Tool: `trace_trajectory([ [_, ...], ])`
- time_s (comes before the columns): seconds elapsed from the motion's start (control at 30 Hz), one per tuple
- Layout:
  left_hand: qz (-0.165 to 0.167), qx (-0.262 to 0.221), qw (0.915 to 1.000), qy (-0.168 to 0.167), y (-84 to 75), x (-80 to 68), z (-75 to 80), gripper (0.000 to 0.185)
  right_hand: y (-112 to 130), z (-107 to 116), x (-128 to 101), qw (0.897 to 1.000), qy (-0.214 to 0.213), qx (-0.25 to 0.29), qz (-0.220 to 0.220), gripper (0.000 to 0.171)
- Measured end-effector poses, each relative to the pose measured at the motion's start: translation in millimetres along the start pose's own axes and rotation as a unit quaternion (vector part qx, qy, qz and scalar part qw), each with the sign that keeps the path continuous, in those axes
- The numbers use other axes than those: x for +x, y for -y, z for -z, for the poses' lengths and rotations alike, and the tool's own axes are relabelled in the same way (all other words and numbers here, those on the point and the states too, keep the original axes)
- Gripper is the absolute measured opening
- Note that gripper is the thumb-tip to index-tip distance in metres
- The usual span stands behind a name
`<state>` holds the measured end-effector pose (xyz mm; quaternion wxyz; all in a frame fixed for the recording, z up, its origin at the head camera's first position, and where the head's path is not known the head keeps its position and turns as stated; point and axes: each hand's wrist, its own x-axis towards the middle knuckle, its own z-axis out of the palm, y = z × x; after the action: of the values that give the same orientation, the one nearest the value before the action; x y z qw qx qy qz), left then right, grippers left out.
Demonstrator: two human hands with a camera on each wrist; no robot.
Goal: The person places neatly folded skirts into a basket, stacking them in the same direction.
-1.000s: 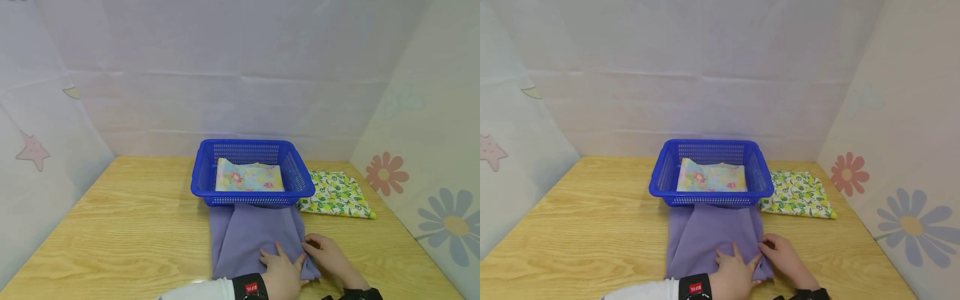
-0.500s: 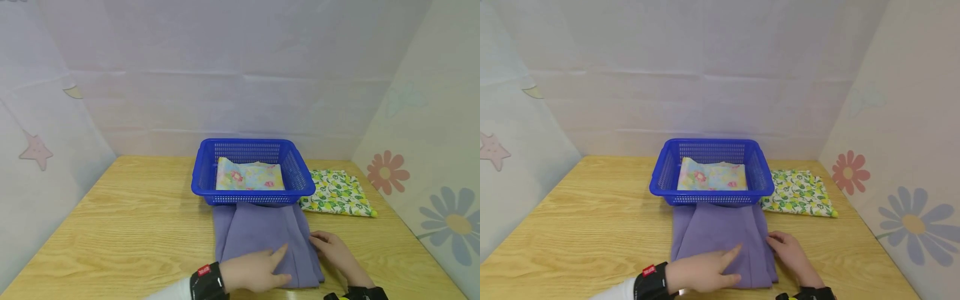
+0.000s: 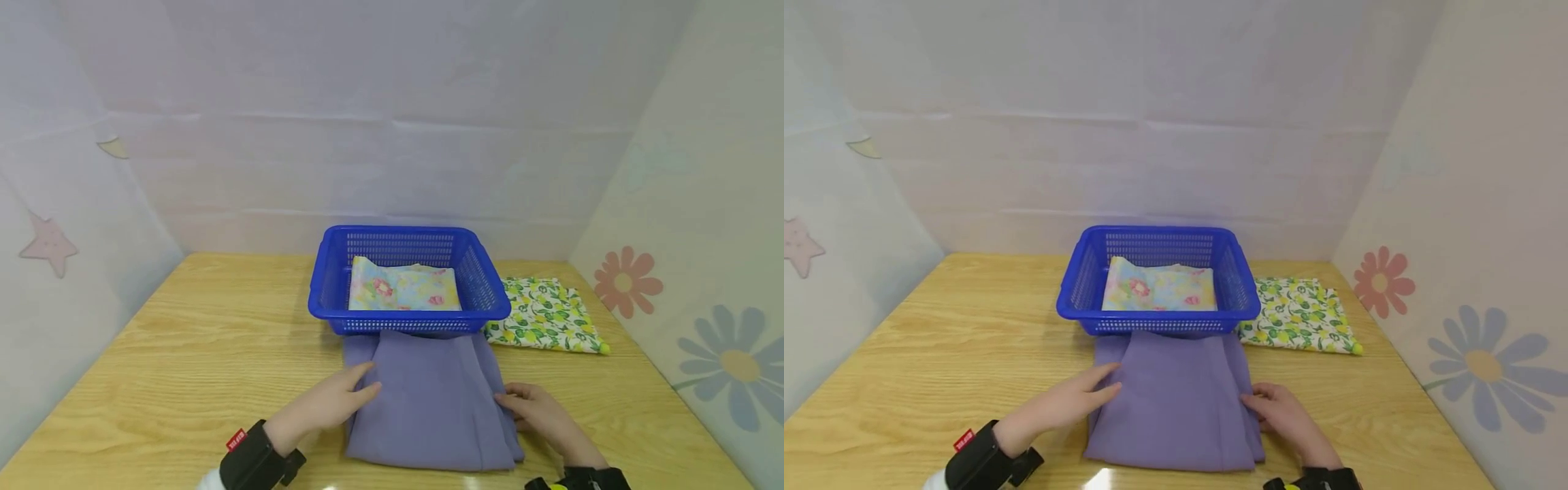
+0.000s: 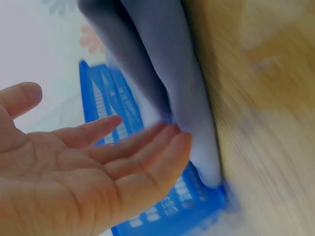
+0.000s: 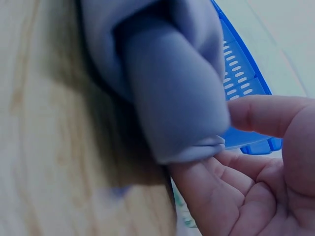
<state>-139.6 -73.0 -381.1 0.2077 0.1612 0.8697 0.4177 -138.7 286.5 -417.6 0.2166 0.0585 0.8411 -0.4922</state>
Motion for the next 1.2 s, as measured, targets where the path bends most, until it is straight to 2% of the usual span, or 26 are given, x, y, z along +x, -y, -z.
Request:
trace_trajectory([
  [0.13, 0.030, -0.024, 0.9986, -0.037, 10.2, 1.1, 5.2, 0.059, -2, -2, 2, 1.000, 0.007, 0.012, 0.009, 0.048],
  [0.27, 0.054, -0.057, 0.9958, -0.048, 18.1, 0.9, 5.1, 0.064, -3, -2, 4, 0.999, 0.015, 0.034, 0.011, 0.054],
  [0.37, 0.064, -0.106, 0.9912, -0.044, 21.6, 0.7, 3.3, 0.067, -5, -2, 5, 0.997, 0.041, 0.060, 0.026, 0.062],
  [0.47, 0.080, -0.159, 0.9835, -0.031, 22.1, 0.4, 1.2, 0.063, -8, -2, 6, 0.990, 0.083, 0.104, 0.041, 0.069],
  [0.53, 0.092, -0.173, 0.9802, -0.025, 21.7, 0.1, 0.0, 0.058, -11, -2, 6, 0.983, 0.110, 0.135, 0.049, 0.071],
  [0.6, 0.097, -0.168, 0.9808, -0.021, 21.3, 0.2, -1.4, 0.050, -13, -3, 7, 0.977, 0.131, 0.161, 0.054, 0.071],
  [0.73, 0.068, -0.107, 0.9918, -0.010, 22.9, 2.2, -4.4, 0.032, -15, -5, 7, 0.969, 0.155, 0.183, 0.065, 0.068],
  [0.87, 0.008, -0.047, 0.9988, -0.003, 26.1, 1.9, -7.5, 0.021, -15, -9, 7, 0.966, 0.161, 0.193, 0.066, 0.065],
  [0.97, -0.025, -0.043, 0.9987, 0.000, 28.3, 0.5, -8.9, 0.029, -15, -11, 7, 0.966, 0.157, 0.196, 0.067, 0.067],
  [1.03, -0.036, -0.050, 0.9981, 0.008, 29.7, 0.1, -9.3, 0.033, -14, -11, 7, 0.966, 0.154, 0.196, 0.064, 0.068],
  [1.2, -0.032, -0.061, 0.9973, 0.026, 31.2, 0.3, -9.1, 0.031, -12, -13, 7, 0.969, 0.144, 0.187, 0.071, 0.065],
])
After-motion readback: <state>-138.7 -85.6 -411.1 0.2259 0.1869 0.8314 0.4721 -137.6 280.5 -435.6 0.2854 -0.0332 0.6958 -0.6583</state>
